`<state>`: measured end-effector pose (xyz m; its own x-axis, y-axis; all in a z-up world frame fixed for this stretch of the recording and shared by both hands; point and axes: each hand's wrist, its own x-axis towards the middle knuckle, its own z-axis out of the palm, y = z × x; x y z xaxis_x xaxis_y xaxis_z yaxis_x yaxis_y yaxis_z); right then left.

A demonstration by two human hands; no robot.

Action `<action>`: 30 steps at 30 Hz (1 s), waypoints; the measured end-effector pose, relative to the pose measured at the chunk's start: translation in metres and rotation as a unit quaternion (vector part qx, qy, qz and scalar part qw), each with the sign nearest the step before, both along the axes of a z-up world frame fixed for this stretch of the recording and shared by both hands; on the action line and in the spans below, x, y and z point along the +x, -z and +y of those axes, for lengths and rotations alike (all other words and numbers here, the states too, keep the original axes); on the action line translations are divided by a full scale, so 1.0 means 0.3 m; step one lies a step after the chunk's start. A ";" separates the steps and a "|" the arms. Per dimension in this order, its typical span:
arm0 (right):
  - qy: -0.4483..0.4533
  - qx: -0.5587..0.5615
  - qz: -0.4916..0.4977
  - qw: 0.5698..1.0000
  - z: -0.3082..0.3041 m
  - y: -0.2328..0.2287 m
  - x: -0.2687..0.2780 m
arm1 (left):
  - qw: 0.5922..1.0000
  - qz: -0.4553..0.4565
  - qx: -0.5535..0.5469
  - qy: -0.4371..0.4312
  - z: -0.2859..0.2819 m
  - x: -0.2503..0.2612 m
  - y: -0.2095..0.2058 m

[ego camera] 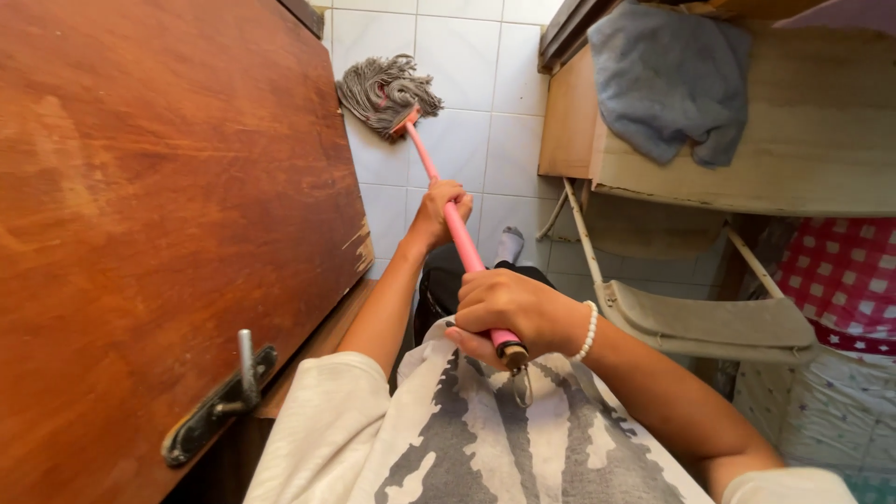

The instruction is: The person mops a tiled floor with a pink-handled mop, briefly moves a white folding chair aside to access the area, then continues mopping around furniture and a bed.

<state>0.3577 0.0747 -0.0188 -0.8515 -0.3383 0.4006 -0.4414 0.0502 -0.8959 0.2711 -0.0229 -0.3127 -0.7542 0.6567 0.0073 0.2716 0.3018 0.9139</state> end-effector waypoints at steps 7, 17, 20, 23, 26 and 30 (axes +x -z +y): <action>0.124 0.068 0.007 0.990 0.162 -0.002 0.219 | 0.993 0.006 0.047 0.112 0.321 0.168 -0.069; 0.306 0.054 -0.001 0.951 0.127 0.010 0.417 | 0.953 0.062 -0.052 0.292 0.387 0.320 -0.111; 0.297 0.029 0.007 0.954 0.060 0.012 0.423 | 0.947 0.088 -0.088 0.297 0.291 0.309 -0.100; 0.271 0.003 0.004 0.962 -0.020 0.034 0.412 | 0.948 0.100 -0.123 0.278 0.160 0.277 -0.088; 0.216 -0.013 0.012 0.976 -0.097 0.063 0.405 | 0.964 0.071 -0.110 0.230 0.005 0.263 -0.109; 0.135 -0.044 0.007 0.990 -0.155 0.104 0.409 | 0.980 0.084 -0.111 0.141 -0.158 0.279 -0.107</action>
<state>0.4803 0.0282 -0.0499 -0.9002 -0.0613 0.4312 -0.4352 0.0898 -0.8958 0.3548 -0.0702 -0.2807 -0.5423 0.8386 -0.0511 0.5132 0.3788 0.7701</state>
